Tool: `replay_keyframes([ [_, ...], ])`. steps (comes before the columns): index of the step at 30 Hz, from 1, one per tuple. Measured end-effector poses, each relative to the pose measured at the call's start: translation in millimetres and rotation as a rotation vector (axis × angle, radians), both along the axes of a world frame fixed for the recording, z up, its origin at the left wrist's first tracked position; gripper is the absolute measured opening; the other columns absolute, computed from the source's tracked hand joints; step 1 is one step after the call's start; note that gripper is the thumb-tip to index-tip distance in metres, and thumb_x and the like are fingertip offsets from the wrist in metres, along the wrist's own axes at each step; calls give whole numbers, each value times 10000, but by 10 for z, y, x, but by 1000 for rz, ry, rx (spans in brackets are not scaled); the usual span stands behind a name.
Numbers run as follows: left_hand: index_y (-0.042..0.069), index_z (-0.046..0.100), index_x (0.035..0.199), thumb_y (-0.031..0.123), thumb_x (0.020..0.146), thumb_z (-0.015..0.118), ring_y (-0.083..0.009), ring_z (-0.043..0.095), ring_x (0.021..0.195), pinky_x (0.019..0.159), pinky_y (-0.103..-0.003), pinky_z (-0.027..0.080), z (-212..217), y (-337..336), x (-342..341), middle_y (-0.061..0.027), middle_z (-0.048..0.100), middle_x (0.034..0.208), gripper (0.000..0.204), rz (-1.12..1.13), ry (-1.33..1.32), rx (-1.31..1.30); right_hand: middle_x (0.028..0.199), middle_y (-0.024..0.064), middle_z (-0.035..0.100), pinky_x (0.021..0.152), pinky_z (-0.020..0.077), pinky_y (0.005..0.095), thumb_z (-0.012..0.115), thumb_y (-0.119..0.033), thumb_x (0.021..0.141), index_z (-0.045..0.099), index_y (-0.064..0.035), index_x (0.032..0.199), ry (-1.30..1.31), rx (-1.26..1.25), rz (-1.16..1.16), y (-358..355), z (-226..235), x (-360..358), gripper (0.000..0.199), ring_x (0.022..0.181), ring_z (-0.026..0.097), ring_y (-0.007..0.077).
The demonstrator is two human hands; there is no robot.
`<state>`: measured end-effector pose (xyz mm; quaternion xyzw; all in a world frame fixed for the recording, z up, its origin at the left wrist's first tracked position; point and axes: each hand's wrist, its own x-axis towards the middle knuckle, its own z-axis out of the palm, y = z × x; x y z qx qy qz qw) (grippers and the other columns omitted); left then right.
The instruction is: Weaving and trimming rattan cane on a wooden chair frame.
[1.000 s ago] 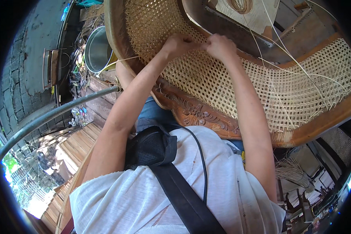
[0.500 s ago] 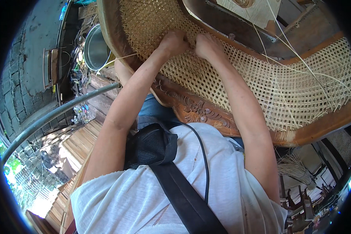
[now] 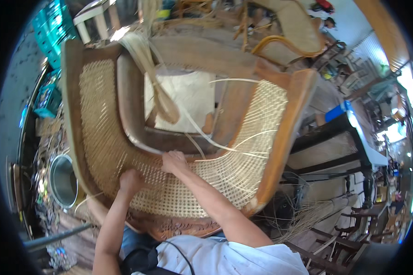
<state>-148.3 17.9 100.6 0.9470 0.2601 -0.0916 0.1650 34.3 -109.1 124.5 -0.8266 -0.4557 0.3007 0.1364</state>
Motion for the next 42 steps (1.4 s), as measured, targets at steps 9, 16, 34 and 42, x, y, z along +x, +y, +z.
replay_keyframes([
  [9,51,676,757,146,759,624,-390,663,743,697,-503,539,89,-16,-318,-209,670,767,108,65,-226,27,848,47,690,475,452,249,669,-343,898,693,-44,1053,866,312,-270,-19,-385,-408,337,510,554,96],
  [16,25,673,741,128,746,629,-402,660,802,749,-495,538,45,-91,-284,-224,675,815,112,154,-268,113,933,187,685,711,514,450,595,-220,913,634,-41,1073,310,327,98,203,-557,-447,244,779,654,333],
  [34,15,703,861,219,851,569,-394,622,939,839,-447,505,352,-107,-27,-205,665,938,244,-209,-142,248,894,222,685,665,509,466,461,-240,1005,478,-51,1054,-79,182,-96,-211,-80,239,196,790,674,384],
  [42,6,678,1153,329,997,536,-136,618,951,839,-318,501,-29,98,404,-47,696,1016,385,244,-707,-874,811,61,655,494,513,309,608,-319,950,515,-93,1053,747,481,-492,-105,155,234,265,542,639,158],
])
